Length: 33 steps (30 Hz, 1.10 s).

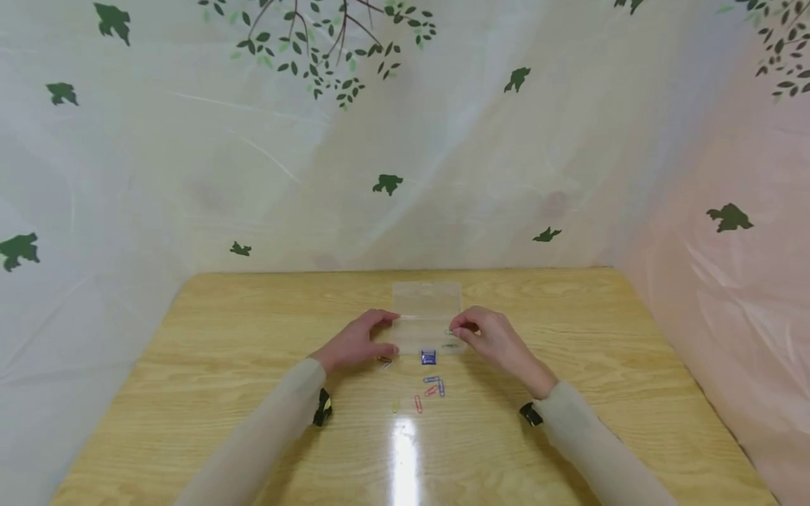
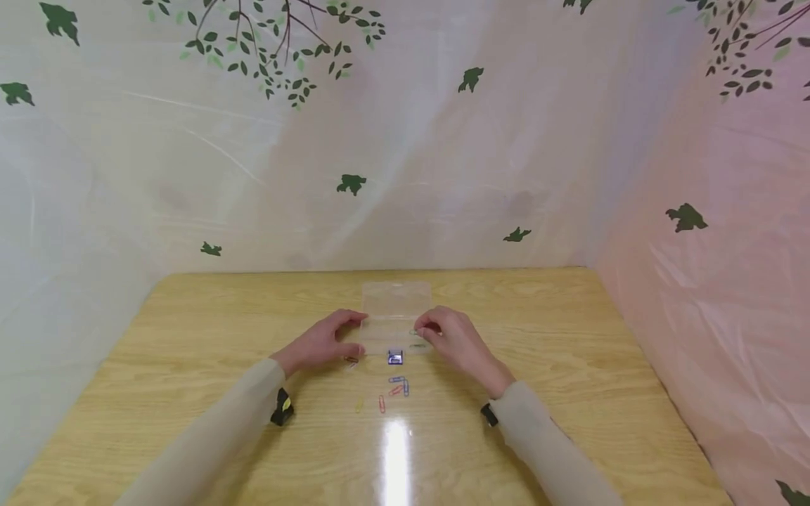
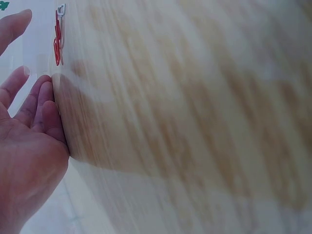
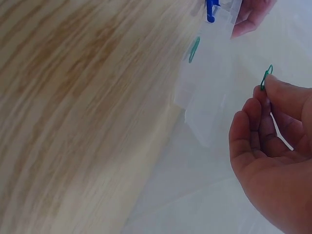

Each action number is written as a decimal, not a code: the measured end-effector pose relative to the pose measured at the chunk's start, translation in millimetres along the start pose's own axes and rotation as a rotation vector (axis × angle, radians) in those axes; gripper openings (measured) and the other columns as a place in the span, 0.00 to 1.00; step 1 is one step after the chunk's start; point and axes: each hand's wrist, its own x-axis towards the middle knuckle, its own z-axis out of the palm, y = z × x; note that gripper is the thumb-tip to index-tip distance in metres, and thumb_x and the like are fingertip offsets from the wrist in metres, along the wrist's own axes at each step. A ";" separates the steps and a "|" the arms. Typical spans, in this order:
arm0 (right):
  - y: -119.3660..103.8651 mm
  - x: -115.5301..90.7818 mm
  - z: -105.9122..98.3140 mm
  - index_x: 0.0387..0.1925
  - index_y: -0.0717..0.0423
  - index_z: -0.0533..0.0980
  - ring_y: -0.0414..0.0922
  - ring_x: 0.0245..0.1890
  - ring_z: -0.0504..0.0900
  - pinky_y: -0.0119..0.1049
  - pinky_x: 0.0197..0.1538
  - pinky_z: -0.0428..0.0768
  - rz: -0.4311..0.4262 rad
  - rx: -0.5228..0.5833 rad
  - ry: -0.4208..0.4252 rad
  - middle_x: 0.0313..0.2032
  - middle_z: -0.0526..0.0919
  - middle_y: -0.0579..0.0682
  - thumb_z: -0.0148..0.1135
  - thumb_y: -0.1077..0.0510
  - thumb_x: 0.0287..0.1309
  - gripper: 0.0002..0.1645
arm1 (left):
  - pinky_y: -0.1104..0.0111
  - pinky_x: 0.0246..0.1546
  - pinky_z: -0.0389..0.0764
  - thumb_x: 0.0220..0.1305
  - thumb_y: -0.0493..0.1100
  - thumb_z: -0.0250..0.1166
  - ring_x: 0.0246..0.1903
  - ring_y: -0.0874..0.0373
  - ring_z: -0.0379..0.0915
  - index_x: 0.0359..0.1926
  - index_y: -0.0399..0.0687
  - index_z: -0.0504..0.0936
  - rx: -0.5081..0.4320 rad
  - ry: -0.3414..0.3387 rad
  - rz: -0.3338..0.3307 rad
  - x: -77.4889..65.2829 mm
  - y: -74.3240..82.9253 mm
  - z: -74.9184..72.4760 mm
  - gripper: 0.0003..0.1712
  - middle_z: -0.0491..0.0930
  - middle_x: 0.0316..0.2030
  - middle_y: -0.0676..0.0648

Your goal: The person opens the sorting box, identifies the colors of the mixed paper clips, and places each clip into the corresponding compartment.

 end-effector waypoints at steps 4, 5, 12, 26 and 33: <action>-0.5 3.1 0.1 0.41 0.55 0.85 0.41 0.38 0.81 0.36 0.42 0.83 0.007 -0.018 -0.008 0.39 0.86 0.46 0.68 0.63 0.67 0.03 | 0.52 0.74 0.62 0.65 0.52 0.74 0.71 0.48 0.65 0.74 0.52 0.71 0.006 0.000 -0.009 0.7 0.1 -0.1 0.40 0.73 0.69 0.47; -0.8 3.8 0.1 0.41 0.55 0.85 0.40 0.38 0.81 0.36 0.42 0.83 0.008 -0.021 -0.012 0.39 0.86 0.46 0.68 0.63 0.68 0.03 | 0.53 0.74 0.62 0.64 0.52 0.74 0.71 0.48 0.64 0.74 0.53 0.71 0.008 0.000 -0.013 0.9 0.0 -0.3 0.40 0.72 0.69 0.48; -1.6 7.2 0.1 0.41 0.54 0.85 0.41 0.40 0.81 0.38 0.44 0.83 0.017 -0.016 -0.034 0.40 0.86 0.46 0.66 0.63 0.69 0.04 | 0.54 0.74 0.62 0.64 0.53 0.74 0.71 0.50 0.65 0.74 0.54 0.71 0.000 0.003 -0.016 1.1 -1.4 -0.8 0.39 0.72 0.69 0.48; 2.9 9.4 8.0 0.40 0.55 0.85 0.41 0.38 0.80 0.37 0.43 0.82 0.073 -0.039 -0.104 0.38 0.85 0.46 0.67 0.64 0.68 0.03 | 0.53 0.74 0.62 0.65 0.52 0.74 0.70 0.48 0.65 0.73 0.51 0.71 -0.016 -0.009 -0.010 -0.5 0.3 0.1 0.39 0.73 0.68 0.46; 3.3 10.2 9.2 0.40 0.55 0.85 0.41 0.37 0.79 0.36 0.42 0.81 0.062 -0.058 -0.119 0.38 0.85 0.46 0.68 0.64 0.68 0.03 | 0.53 0.74 0.61 0.65 0.53 0.73 0.71 0.48 0.64 0.74 0.53 0.70 -0.009 -0.010 -0.018 -0.1 -1.5 0.3 0.39 0.72 0.69 0.47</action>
